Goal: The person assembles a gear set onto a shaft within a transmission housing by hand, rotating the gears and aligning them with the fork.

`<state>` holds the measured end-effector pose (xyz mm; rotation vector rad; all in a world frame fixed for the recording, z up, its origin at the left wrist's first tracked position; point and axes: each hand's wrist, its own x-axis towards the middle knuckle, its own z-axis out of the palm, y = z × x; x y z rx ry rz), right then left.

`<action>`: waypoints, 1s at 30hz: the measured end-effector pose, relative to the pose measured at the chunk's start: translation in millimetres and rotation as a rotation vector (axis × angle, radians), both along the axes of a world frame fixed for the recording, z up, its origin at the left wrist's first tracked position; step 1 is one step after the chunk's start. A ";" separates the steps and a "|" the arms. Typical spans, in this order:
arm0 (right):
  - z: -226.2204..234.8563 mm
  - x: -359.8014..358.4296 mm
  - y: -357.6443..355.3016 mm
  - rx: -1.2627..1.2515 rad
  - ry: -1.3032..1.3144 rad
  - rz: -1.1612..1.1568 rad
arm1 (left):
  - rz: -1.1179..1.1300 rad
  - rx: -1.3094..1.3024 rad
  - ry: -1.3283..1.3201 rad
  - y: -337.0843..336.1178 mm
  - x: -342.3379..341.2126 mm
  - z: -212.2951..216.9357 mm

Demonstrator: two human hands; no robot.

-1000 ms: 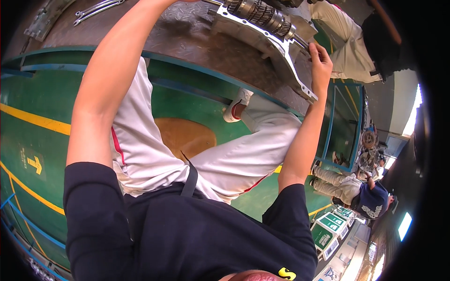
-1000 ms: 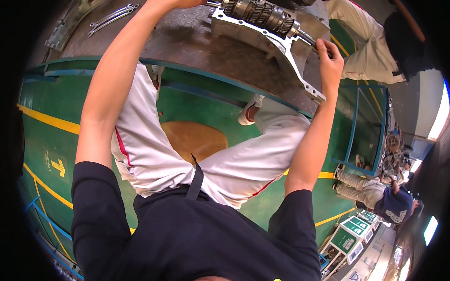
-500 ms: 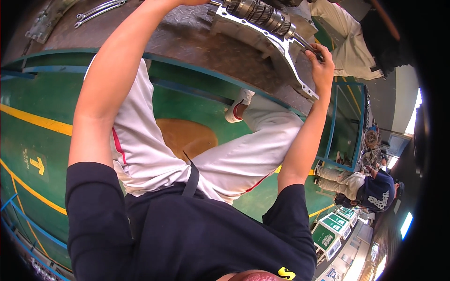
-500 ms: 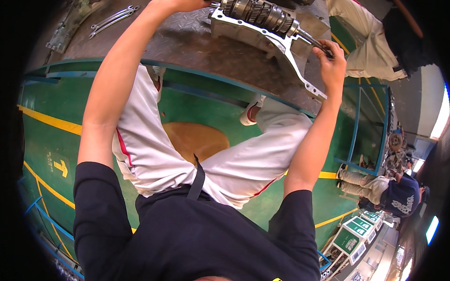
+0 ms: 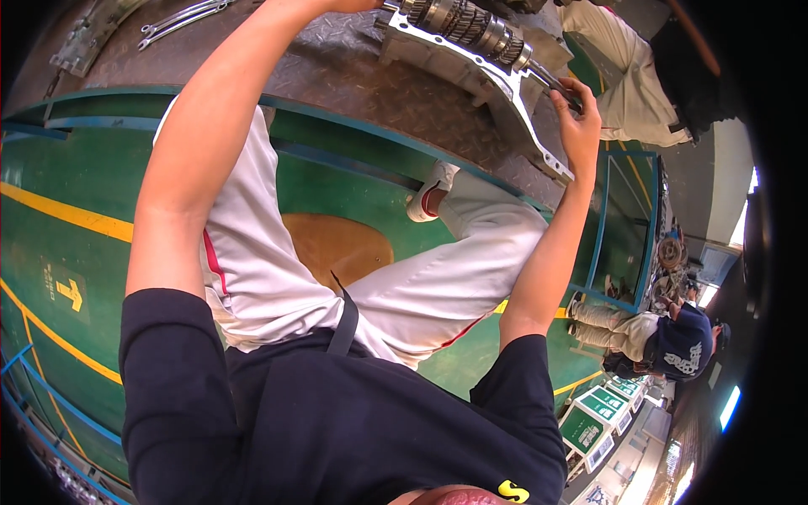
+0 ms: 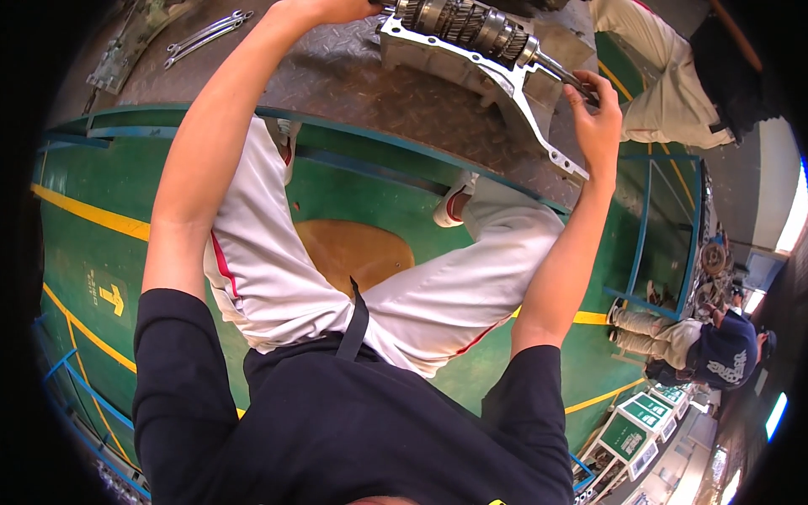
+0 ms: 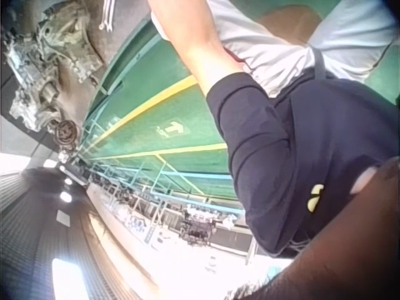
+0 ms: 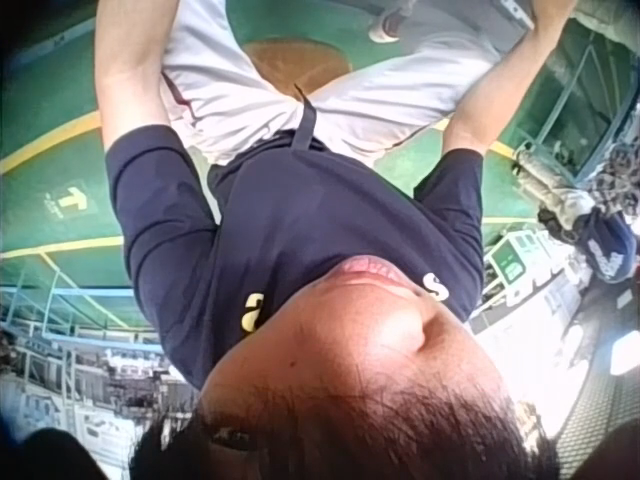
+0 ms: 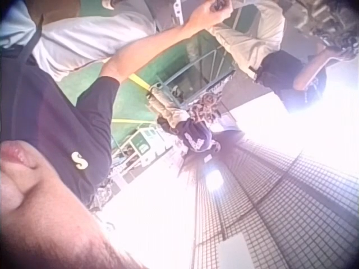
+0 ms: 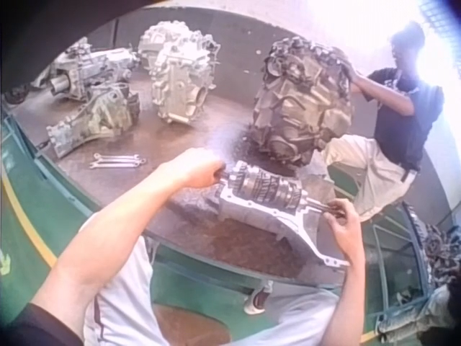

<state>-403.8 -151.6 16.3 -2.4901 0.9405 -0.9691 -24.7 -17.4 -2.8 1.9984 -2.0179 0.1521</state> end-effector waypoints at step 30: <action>-5.3 2.3 -12.9 -0.113 0.045 0.095 | 0.285 -0.360 -0.061 -0.3 24.3 -55.9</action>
